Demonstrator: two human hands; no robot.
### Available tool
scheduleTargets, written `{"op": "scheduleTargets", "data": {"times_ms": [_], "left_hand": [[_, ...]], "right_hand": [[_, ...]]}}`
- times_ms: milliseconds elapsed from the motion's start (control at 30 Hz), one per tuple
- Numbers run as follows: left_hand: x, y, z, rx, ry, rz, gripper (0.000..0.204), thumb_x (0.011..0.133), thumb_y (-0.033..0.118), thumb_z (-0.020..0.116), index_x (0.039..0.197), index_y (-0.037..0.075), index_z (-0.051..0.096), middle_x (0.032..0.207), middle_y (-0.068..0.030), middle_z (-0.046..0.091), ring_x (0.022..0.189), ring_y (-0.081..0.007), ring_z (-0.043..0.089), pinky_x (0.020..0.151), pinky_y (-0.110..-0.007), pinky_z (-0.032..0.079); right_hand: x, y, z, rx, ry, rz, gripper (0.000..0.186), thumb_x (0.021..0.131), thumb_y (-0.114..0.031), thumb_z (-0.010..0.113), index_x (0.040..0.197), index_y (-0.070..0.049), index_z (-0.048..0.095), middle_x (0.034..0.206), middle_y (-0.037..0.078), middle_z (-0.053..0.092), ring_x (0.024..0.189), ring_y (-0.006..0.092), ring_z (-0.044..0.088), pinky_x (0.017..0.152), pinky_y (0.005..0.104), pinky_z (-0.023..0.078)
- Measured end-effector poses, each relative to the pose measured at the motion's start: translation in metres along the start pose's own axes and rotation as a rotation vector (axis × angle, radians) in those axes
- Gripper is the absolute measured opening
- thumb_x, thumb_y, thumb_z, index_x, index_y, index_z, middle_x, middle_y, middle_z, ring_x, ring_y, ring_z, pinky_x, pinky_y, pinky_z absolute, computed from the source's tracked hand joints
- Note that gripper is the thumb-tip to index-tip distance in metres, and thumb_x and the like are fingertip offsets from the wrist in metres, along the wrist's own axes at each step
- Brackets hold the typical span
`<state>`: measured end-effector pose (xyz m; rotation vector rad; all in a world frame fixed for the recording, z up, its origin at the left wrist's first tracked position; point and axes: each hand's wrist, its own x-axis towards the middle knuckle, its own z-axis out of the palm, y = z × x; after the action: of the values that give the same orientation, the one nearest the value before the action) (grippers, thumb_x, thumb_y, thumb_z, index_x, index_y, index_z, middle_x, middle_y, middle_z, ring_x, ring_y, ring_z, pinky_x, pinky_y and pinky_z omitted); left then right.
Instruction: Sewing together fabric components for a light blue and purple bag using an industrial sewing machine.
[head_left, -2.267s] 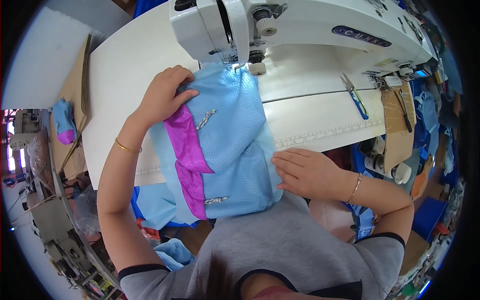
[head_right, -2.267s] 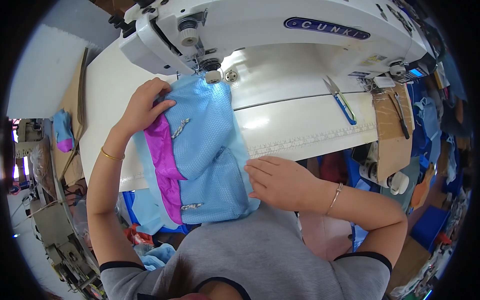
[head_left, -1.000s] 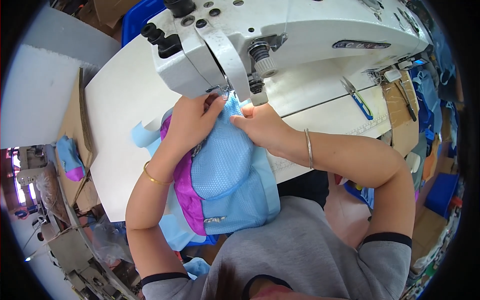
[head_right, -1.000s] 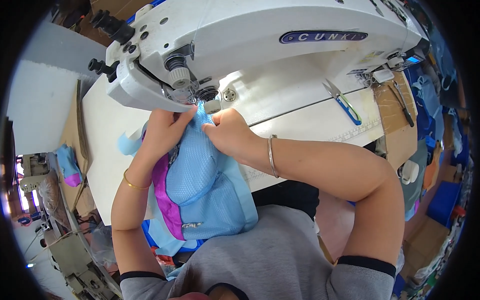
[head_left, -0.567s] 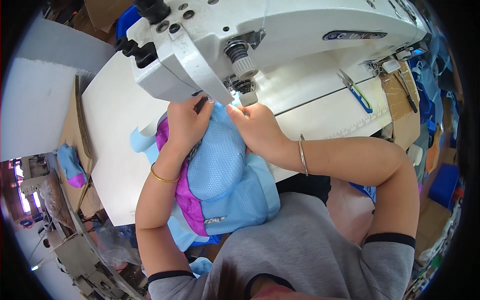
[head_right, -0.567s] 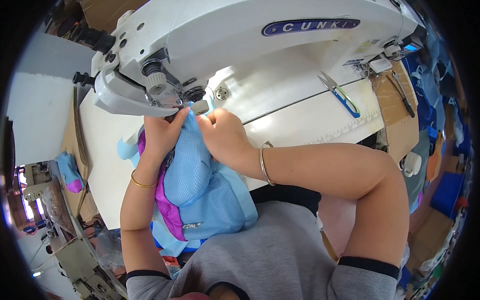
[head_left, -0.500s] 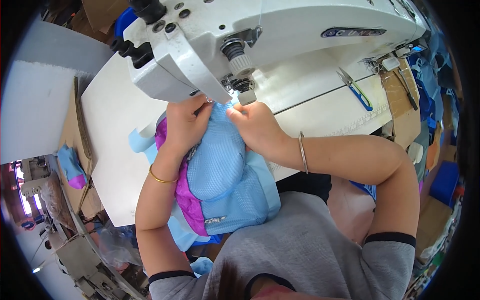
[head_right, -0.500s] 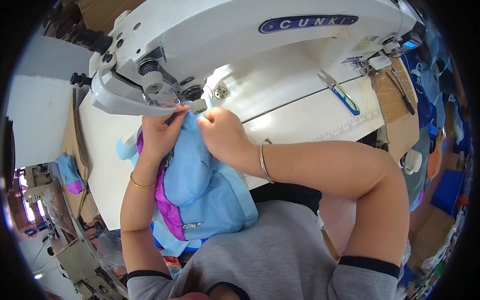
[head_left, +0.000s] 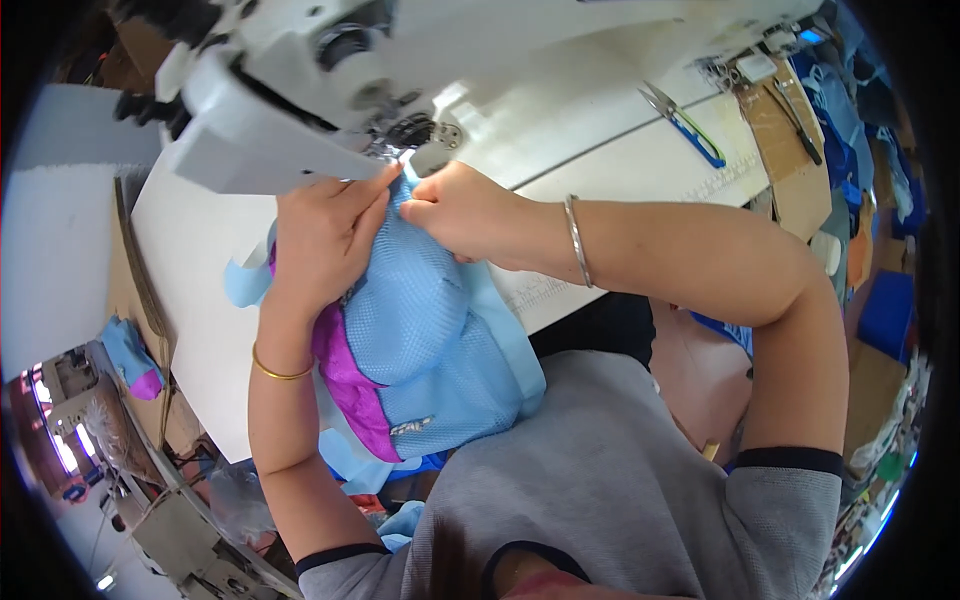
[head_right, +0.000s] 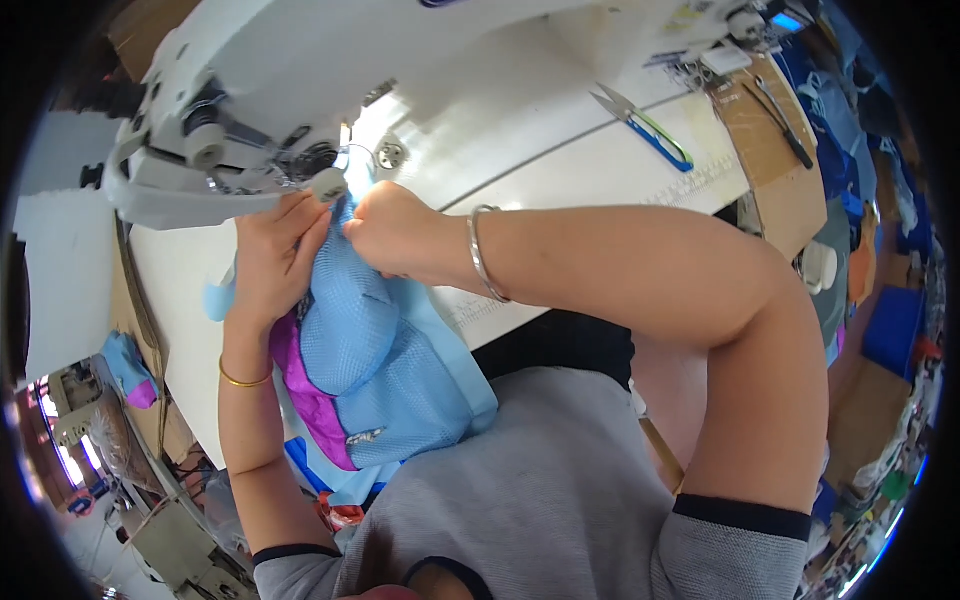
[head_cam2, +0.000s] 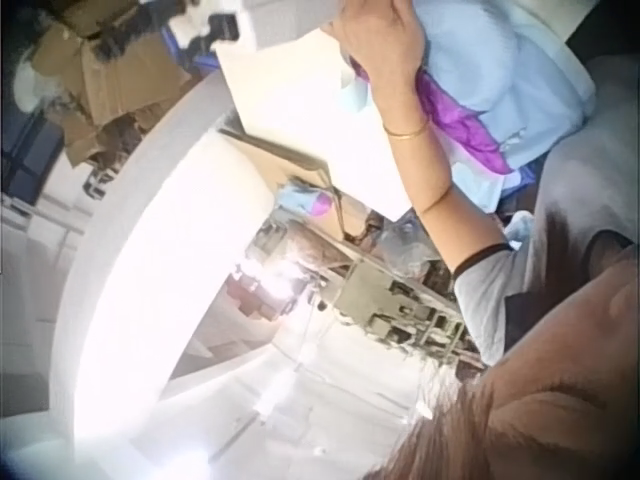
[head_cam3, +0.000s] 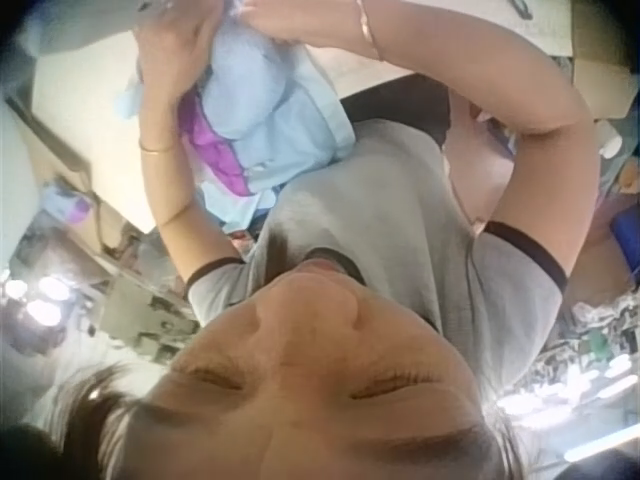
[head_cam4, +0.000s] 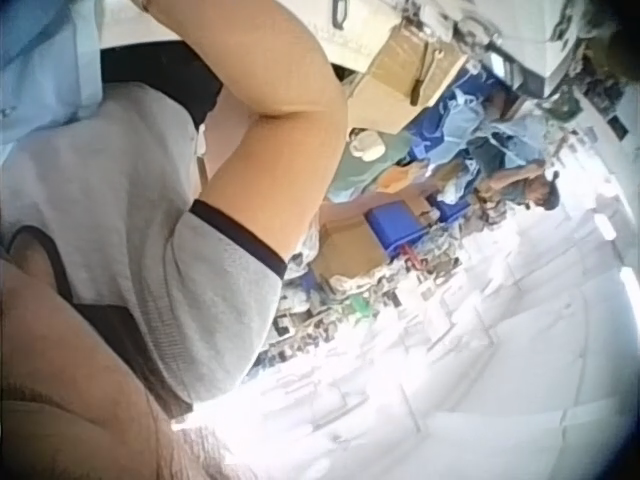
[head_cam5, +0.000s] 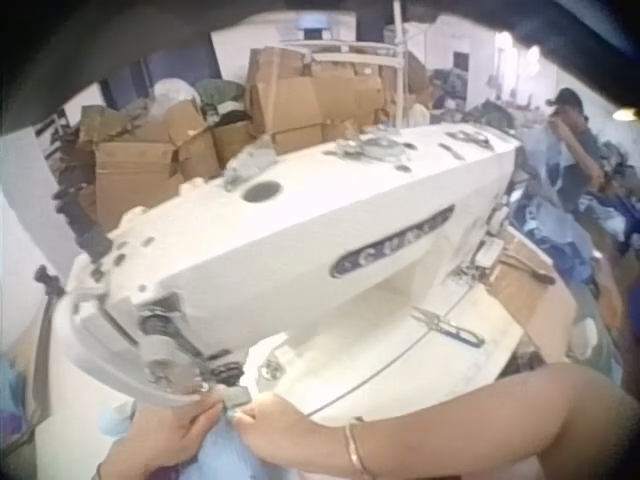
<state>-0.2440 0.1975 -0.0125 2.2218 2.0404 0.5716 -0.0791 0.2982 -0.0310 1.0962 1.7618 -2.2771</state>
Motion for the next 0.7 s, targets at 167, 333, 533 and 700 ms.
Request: {"op": "scheduleTargets", "data": {"times_ms": [167,333,533,700], "left_hand": [[-0.005,0.012,-0.005,0.182,-0.061,0.033,0.028,0.097,0.024,0.062,0.117,0.009,0.074,0.120,-0.0074,0.069,0.109,-0.0286,0.059,0.096,-0.042,0.040],[-0.005,0.023,-0.009,0.232,-0.103,0.011,0.029,0.099,0.028,0.059,0.115,0.007,0.073,0.122,-0.0084,0.067,0.116,-0.0300,0.056,0.099,-0.043,0.038],[-0.005,0.029,-0.002,0.306,-0.114,0.018,0.030,0.092,0.026,0.065,0.114,0.006,0.071,0.124,-0.0091,0.066,0.117,-0.0320,0.055,0.101,-0.045,0.039],[-0.012,0.025,0.001,0.235,-0.072,-0.016,0.036,0.083,0.017,0.068,0.118,0.005,0.069,0.126,-0.0096,0.065,0.117,-0.0329,0.056,0.101,-0.046,0.040]], "right_hand": [[0.010,0.012,0.006,0.041,0.049,-0.065,0.032,0.101,-0.016,0.056,0.072,-0.002,0.056,0.061,0.002,0.048,0.051,0.0115,0.046,0.044,0.0325,0.036],[0.013,0.022,0.008,-0.094,0.094,-0.189,0.031,0.098,-0.011,0.055,0.069,-0.001,0.056,0.062,0.004,0.052,0.053,0.0107,0.047,0.043,0.0325,0.035],[-0.003,0.006,0.000,0.093,0.014,-0.051,0.030,0.101,-0.014,0.053,0.074,0.000,0.058,0.061,0.006,0.054,0.045,0.0140,0.047,0.042,0.0345,0.038],[-0.003,0.004,-0.002,0.025,-0.045,-0.045,0.030,0.102,-0.016,0.051,0.077,0.000,0.058,0.059,0.005,0.051,0.044,0.0153,0.048,0.042,0.0341,0.039]]}}
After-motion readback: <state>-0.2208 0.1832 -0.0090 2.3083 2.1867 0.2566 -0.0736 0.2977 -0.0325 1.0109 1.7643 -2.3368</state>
